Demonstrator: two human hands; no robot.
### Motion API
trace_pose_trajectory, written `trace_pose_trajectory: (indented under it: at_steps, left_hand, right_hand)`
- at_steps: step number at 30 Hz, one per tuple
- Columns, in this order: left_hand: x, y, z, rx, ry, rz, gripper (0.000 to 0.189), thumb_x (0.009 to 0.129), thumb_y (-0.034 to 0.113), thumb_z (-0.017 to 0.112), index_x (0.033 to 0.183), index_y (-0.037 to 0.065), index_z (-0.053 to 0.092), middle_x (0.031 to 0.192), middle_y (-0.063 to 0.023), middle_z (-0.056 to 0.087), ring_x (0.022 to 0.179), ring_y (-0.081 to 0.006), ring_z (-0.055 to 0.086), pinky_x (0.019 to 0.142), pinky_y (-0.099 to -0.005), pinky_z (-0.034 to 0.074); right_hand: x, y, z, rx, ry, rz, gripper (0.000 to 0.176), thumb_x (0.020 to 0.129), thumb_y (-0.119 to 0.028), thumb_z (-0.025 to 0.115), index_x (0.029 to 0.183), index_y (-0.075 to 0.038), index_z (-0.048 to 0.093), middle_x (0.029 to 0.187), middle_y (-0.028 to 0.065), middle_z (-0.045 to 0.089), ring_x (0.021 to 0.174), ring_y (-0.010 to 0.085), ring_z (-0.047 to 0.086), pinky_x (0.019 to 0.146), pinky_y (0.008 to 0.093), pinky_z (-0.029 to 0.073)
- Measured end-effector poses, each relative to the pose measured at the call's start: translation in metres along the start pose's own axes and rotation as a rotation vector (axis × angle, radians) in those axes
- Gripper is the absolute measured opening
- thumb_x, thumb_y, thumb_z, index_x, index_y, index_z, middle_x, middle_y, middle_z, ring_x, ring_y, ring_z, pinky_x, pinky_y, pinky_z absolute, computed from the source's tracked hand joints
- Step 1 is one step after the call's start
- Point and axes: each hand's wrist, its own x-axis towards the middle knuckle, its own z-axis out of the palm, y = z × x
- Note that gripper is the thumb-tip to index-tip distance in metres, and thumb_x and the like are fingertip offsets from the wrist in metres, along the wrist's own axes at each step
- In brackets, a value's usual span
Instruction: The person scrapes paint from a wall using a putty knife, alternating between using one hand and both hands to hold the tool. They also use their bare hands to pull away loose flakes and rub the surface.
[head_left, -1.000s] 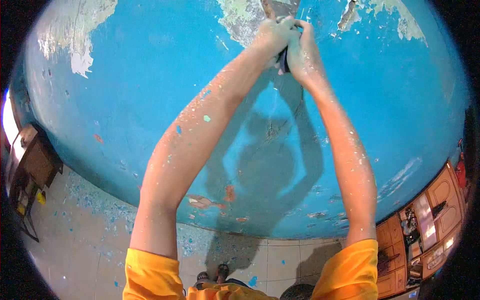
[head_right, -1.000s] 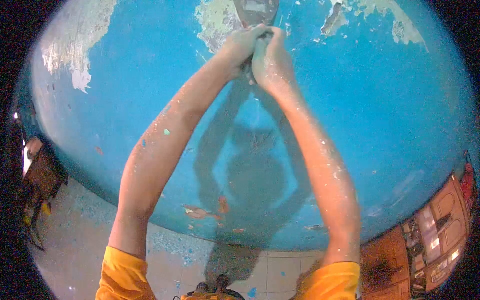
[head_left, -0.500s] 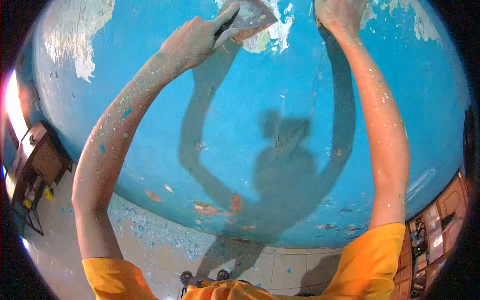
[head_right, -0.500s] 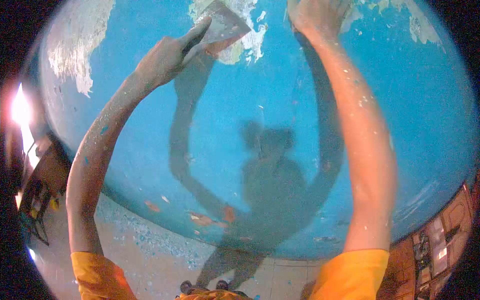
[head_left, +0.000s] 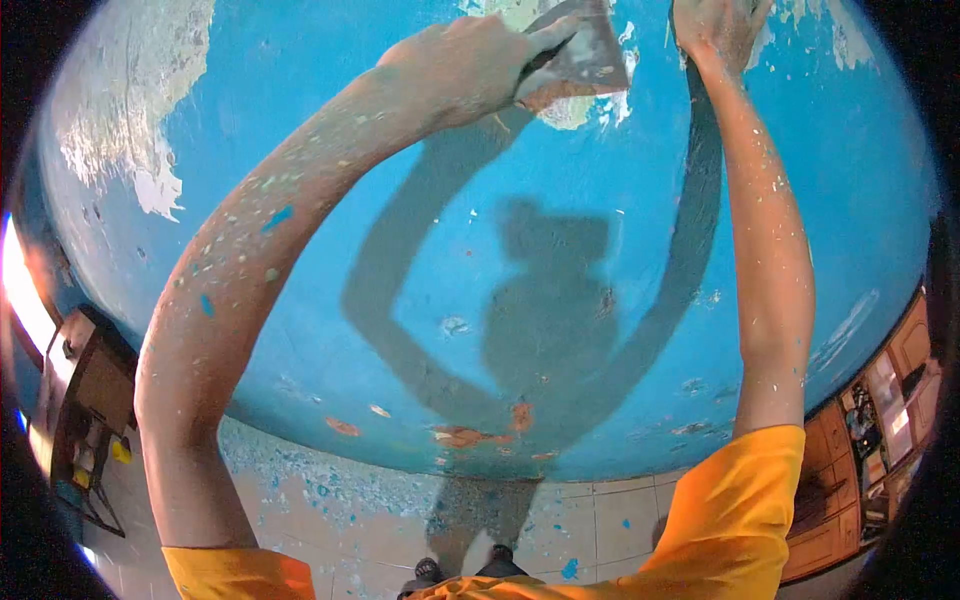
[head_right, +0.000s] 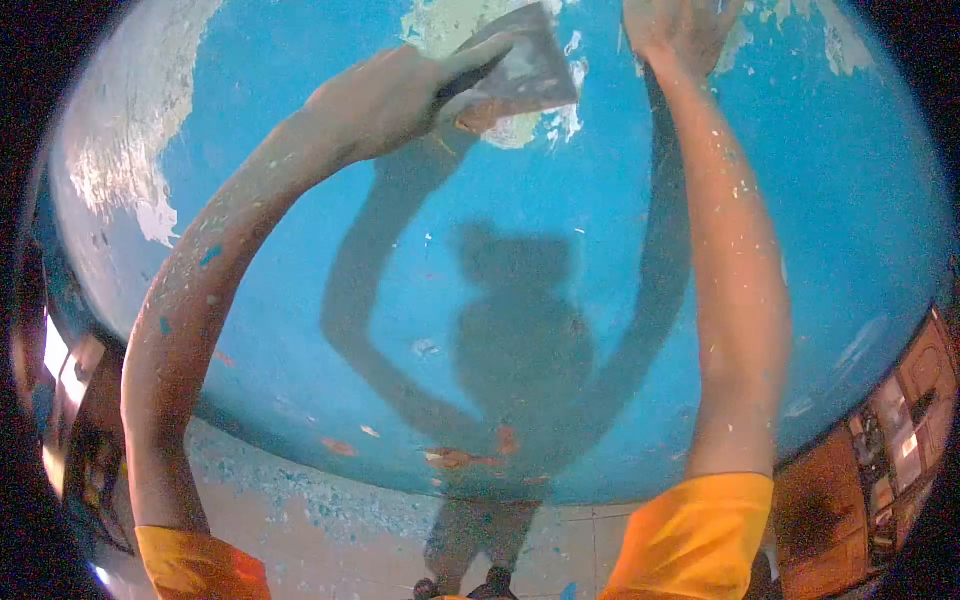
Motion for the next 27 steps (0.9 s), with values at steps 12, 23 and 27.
trace_pose_trajectory:
  at_steps: [12,23,27]
  left_hand:
    - [-0.020,0.017,-0.011,-0.030,-0.105,-0.006,0.046,0.097,0.035,0.044,0.141,0.023,0.037,0.091,-0.0216,0.067,0.084,-0.0390,0.067,0.069,-0.0525,0.055]
    - [-0.006,0.037,0.003,-0.140,-0.016,-0.036,0.050,0.095,0.039,0.047,0.143,0.033,0.033,0.084,-0.0237,0.065,0.077,-0.0443,0.064,0.067,-0.0540,0.052]
    - [-0.014,0.027,0.011,-0.122,0.021,-0.043,0.051,0.096,0.037,0.046,0.144,0.033,0.032,0.083,-0.0238,0.065,0.077,-0.0442,0.064,0.067,-0.0542,0.051]
  right_hand:
    - [-0.004,0.007,0.008,0.064,0.043,-0.134,0.042,0.094,-0.028,0.048,0.131,-0.008,0.052,0.142,0.0189,0.042,0.133,0.0354,0.038,0.114,0.0470,0.022]
    - [-0.001,0.005,0.005,0.257,0.020,-0.070,0.042,0.094,-0.026,0.050,0.132,-0.010,0.051,0.140,0.0181,0.045,0.131,0.0354,0.041,0.113,0.0461,0.023]
    - [-0.004,0.003,-0.006,0.126,0.023,-0.108,0.042,0.094,-0.025,0.049,0.134,-0.011,0.049,0.141,0.0184,0.044,0.131,0.0365,0.040,0.113,0.0483,0.024]
